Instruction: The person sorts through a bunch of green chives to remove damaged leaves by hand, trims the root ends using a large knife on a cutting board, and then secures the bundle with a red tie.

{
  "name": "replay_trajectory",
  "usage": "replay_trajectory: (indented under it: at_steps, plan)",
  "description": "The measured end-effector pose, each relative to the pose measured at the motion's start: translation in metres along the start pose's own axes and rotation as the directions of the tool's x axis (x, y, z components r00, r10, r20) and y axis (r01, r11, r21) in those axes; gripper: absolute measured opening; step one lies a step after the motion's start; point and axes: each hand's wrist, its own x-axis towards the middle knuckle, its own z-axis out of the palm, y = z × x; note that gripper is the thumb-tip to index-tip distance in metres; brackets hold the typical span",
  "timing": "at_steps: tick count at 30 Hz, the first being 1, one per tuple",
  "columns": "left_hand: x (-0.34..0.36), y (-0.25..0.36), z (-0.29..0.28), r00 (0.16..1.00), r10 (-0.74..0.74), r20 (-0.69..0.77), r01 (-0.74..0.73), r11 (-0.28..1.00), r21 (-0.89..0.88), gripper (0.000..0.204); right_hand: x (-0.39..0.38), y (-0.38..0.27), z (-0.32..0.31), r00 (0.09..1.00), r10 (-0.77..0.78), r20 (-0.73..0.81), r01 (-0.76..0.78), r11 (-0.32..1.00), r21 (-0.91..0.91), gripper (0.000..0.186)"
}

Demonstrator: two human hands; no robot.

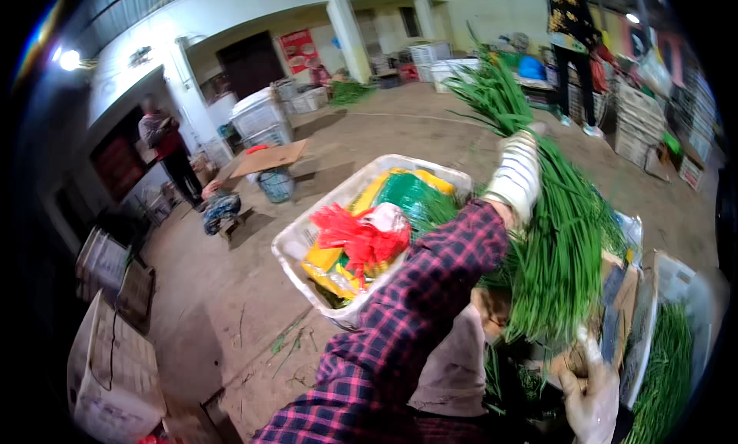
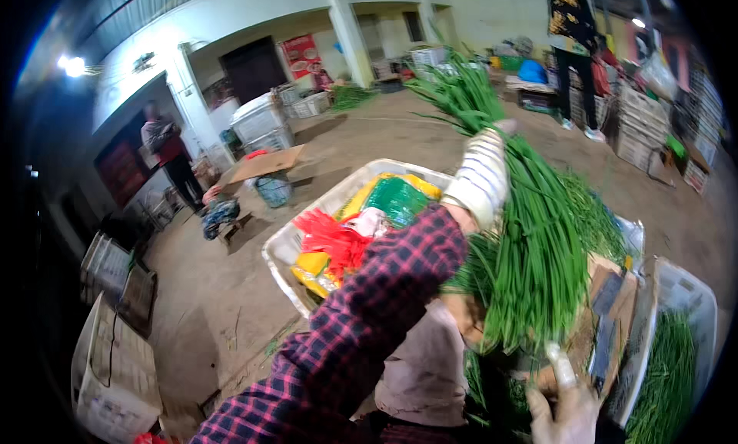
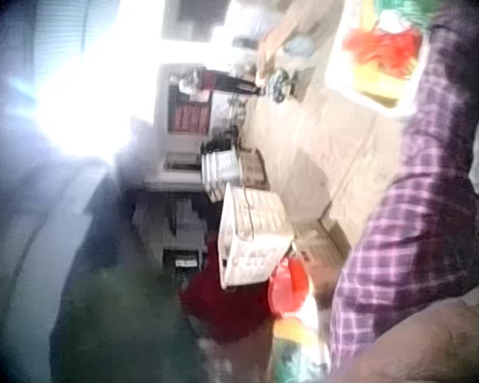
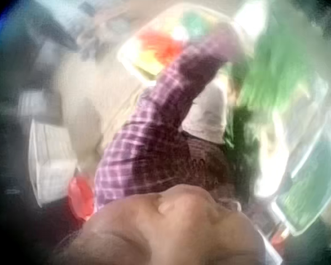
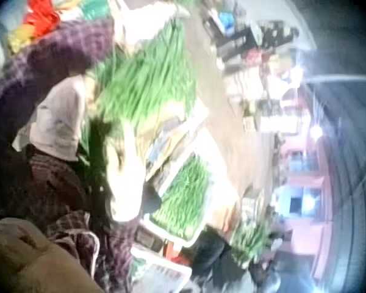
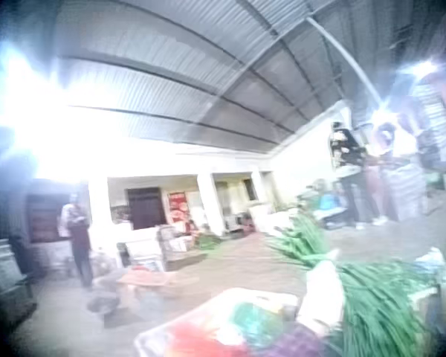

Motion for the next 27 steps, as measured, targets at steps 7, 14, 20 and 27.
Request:
replay_trajectory:
  at_steps: [7, 14, 20, 27]
  plan:
    - [-0.017, -0.023, -0.011, 0.916, 0.350, 0.198, -0.402, 0.788, 0.467, 0.041, 0.111, -0.036, 0.049, 0.734, -0.673, 0.094, 0.666, 0.685, -0.295, 0.030]
    - [0.018, 0.027, -0.032, 0.888, -0.387, 0.249, 0.451, 0.623, -0.639, 0.026, 0.086, 0.067, -0.050, 0.974, -0.018, -0.227, 0.132, 0.856, 0.500, 0.090]
    - [0.006, 0.052, 0.015, 0.900, -0.347, 0.265, 0.415, 0.491, -0.766, 0.025, 0.017, 0.167, 0.060, 0.950, 0.252, 0.183, -0.171, -0.070, 0.983, 0.068]
    - [0.028, 0.061, -0.016, 0.916, -0.141, 0.376, 0.388, 0.556, -0.735, 0.020, -0.035, 0.106, 0.048, 0.891, 0.044, 0.452, -0.438, 0.345, 0.830, 0.021]
